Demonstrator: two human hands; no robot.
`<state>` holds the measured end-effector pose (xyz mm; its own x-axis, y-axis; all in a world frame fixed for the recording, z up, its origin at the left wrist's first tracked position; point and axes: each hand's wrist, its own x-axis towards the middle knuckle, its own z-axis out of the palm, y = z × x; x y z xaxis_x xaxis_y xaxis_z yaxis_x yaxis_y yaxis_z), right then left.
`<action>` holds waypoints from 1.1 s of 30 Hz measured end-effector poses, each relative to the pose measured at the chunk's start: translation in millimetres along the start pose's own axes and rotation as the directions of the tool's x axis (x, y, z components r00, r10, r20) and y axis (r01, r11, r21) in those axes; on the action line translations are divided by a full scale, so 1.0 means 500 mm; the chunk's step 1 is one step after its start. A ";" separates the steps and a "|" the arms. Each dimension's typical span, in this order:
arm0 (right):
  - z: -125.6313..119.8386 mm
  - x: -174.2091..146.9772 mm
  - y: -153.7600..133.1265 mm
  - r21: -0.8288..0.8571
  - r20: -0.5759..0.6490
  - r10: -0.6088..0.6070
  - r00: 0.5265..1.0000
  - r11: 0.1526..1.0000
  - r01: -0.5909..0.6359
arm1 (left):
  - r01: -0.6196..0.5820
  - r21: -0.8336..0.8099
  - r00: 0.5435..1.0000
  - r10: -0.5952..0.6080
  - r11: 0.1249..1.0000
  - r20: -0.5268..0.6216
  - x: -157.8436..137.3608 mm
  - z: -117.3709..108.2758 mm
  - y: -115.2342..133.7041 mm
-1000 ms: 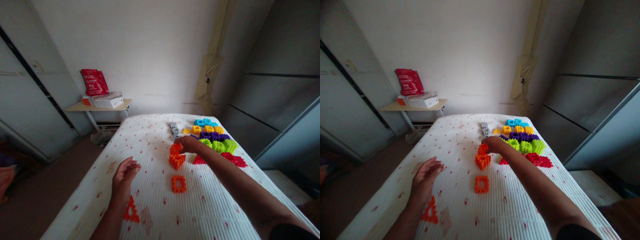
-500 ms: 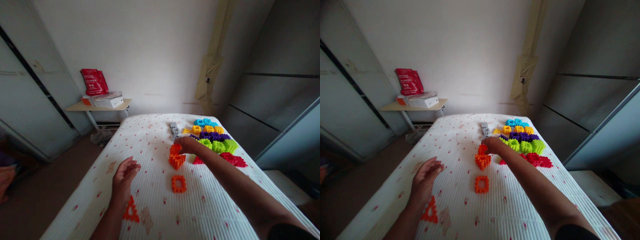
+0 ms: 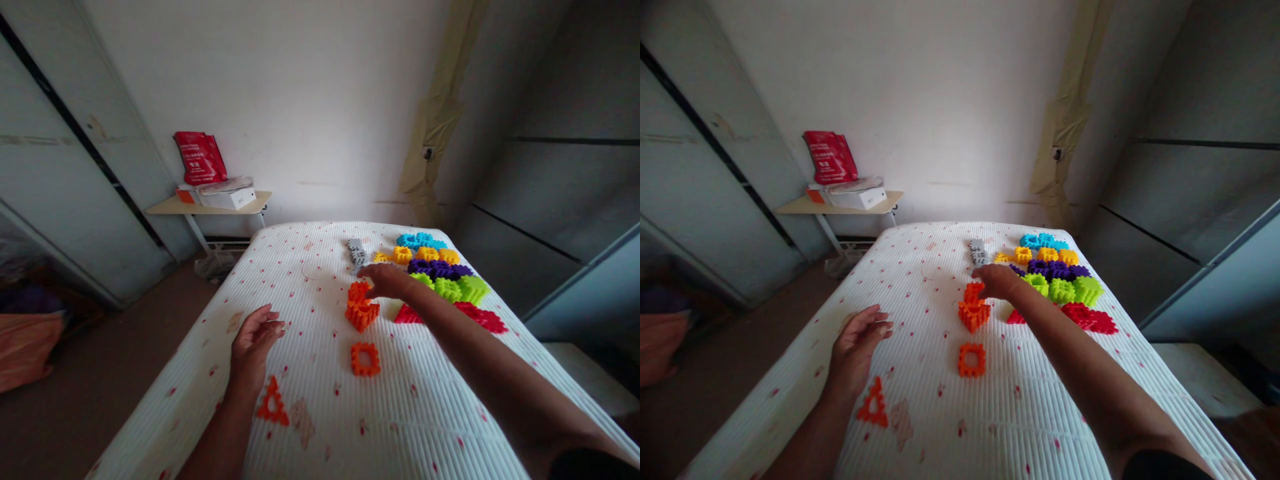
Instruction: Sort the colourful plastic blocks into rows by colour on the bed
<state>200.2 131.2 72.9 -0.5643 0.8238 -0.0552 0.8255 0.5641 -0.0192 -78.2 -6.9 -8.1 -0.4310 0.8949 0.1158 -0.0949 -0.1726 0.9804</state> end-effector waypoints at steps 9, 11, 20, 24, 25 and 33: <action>-0.085 -0.094 0.013 0.177 -0.404 -0.005 0.915 0.981 0.084 | -0.108 0.604 0.923 -0.147 0.790 0.357 -0.068 -0.128 0.064; -0.088 -0.126 0.001 0.226 -0.422 -0.032 0.906 0.964 0.140 | -0.149 0.625 0.899 -0.159 0.766 0.409 -0.086 -0.138 0.063; -0.014 -0.239 -0.086 0.296 -0.408 -0.165 0.898 0.906 0.301 | -0.435 0.674 0.780 -0.124 0.597 0.613 -0.075 -0.132 0.014; 0.051 -0.269 -0.124 0.269 -0.384 -0.282 0.879 0.877 0.399 | -0.420 0.615 0.797 -0.053 0.667 0.602 -0.068 -0.118 0.013; 0.063 -0.272 -0.131 0.262 -0.378 -0.300 0.876 0.873 0.412 | -0.388 0.608 0.820 -0.041 0.693 0.570 -0.068 -0.111 0.016; 0.081 -0.252 -0.142 0.417 -0.538 -0.095 0.837 0.833 0.363 | 0.207 0.169 0.929 -0.248 0.964 0.274 -0.065 0.037 0.049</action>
<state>213.4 -15.2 40.8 -0.5594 0.6663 0.4930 0.4895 0.7456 -0.4522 -49.8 -32.8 15.3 -0.1309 0.9872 -0.0917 -0.0286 0.0886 0.9957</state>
